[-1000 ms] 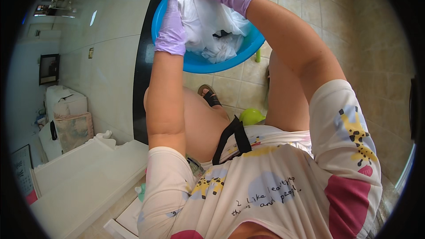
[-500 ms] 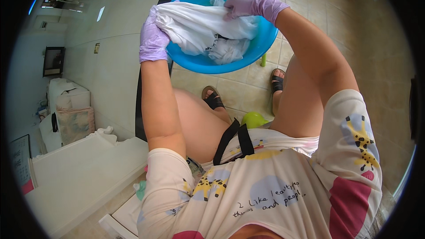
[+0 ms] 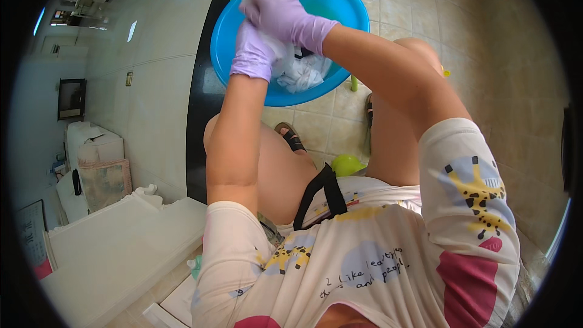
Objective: The person, wearing gloves, cleans white clothes in a blue basin by applying liquid soap from a yellow bottle and scrubbing the fabric by hand.
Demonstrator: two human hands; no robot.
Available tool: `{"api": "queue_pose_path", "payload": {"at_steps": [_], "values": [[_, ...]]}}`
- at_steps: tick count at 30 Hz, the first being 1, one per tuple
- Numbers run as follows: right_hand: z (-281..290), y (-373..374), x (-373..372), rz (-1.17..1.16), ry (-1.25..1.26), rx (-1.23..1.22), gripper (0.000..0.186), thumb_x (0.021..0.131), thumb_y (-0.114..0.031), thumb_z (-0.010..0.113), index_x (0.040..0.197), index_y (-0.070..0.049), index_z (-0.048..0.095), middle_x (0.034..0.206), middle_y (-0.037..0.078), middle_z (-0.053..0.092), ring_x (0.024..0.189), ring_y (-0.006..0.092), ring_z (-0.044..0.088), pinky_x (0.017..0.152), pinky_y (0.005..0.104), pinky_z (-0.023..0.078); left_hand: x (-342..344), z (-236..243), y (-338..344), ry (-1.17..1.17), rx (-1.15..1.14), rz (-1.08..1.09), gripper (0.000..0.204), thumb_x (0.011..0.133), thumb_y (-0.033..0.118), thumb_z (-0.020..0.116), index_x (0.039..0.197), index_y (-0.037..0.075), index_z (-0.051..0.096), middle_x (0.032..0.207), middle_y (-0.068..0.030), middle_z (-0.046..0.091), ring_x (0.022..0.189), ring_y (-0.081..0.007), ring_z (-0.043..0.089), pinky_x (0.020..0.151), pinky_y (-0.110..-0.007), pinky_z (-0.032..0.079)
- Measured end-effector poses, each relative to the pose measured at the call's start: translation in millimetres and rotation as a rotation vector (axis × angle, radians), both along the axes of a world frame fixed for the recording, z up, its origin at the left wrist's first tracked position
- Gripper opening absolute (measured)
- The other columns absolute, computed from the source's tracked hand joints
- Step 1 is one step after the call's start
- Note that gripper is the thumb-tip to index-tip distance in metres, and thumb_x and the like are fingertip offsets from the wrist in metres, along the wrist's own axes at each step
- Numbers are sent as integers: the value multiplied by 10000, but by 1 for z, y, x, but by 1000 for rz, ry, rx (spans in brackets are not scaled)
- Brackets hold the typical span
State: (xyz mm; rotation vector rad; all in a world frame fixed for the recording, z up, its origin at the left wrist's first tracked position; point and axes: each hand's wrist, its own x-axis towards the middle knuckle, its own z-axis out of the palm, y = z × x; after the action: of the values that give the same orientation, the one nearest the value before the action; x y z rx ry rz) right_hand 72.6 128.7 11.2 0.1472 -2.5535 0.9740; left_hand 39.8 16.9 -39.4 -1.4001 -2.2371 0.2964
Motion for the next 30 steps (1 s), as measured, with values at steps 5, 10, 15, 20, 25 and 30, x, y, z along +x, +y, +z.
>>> {"api": "queue_pose_path", "payload": {"at_steps": [5, 10, 15, 20, 25, 30], "values": [[-5, -15, -14, -57, -40, -458, 263, 817, -303, 594, 879, -48, 614, 942, 177, 616, 933, 333, 581, 834, 395, 461, 3, 13, 5, -88, -51, 332, 399, 874, 273, 465, 1228, 90, 491, 1236, -120, 518, 1138, -230, 499, 960, -318, 391], [-27, -31, 6, -9, 321, -103, 282, 824, -282, 570, 924, -22, 606, 875, 179, 634, 835, 315, 610, 785, 368, 477, -8, -1, -15, 465, -760, 617, 452, 899, 377, 443, 1252, 94, 444, 1145, -94, 519, 1099, -192, 484, 993, -309, 363], [-3, -1, -29, -124, -236, -600, 307, 824, -287, 609, 968, -17, 600, 870, 129, 651, 798, 241, 637, 742, 348, 498, -41, -41, -6, 1518, -880, 304, 452, 951, 346, 307, 1318, 99, 400, 1319, -79, 456, 1229, -179, 409, 1028, -300, 312], [0, -52, 16, 77, -126, -633, 258, 780, -228, 639, 933, -24, 606, 843, 142, 623, 814, 265, 613, 771, 339, 486, -28, -16, -26, 2422, -1246, 444, 446, 944, 343, 317, 1305, 102, 413, 1320, -73, 460, 1228, -182, 413, 1025, -307, 319], [-1, -44, 5, 0, -99, -558, 222, 764, -171, 650, 920, -19, 603, 846, 133, 629, 809, 276, 625, 764, 330, 494, -38, -42, -37, 1243, -712, 242, 439, 936, 341, 327, 1293, 104, 426, 1322, -67, 463, 1227, -186, 417, 1022, -314, 326], [-32, 3, -33, -161, -160, -835, 266, 788, -155, 643, 1009, -28, 566, 866, 136, 637, 836, 254, 635, 767, 302, 495, -44, -48, -2, 1829, -787, 277, 384, 926, 300, 355, 1230, 104, 482, 1272, -72, 505, 1179, -196, 465, 985, -324, 371]]}}
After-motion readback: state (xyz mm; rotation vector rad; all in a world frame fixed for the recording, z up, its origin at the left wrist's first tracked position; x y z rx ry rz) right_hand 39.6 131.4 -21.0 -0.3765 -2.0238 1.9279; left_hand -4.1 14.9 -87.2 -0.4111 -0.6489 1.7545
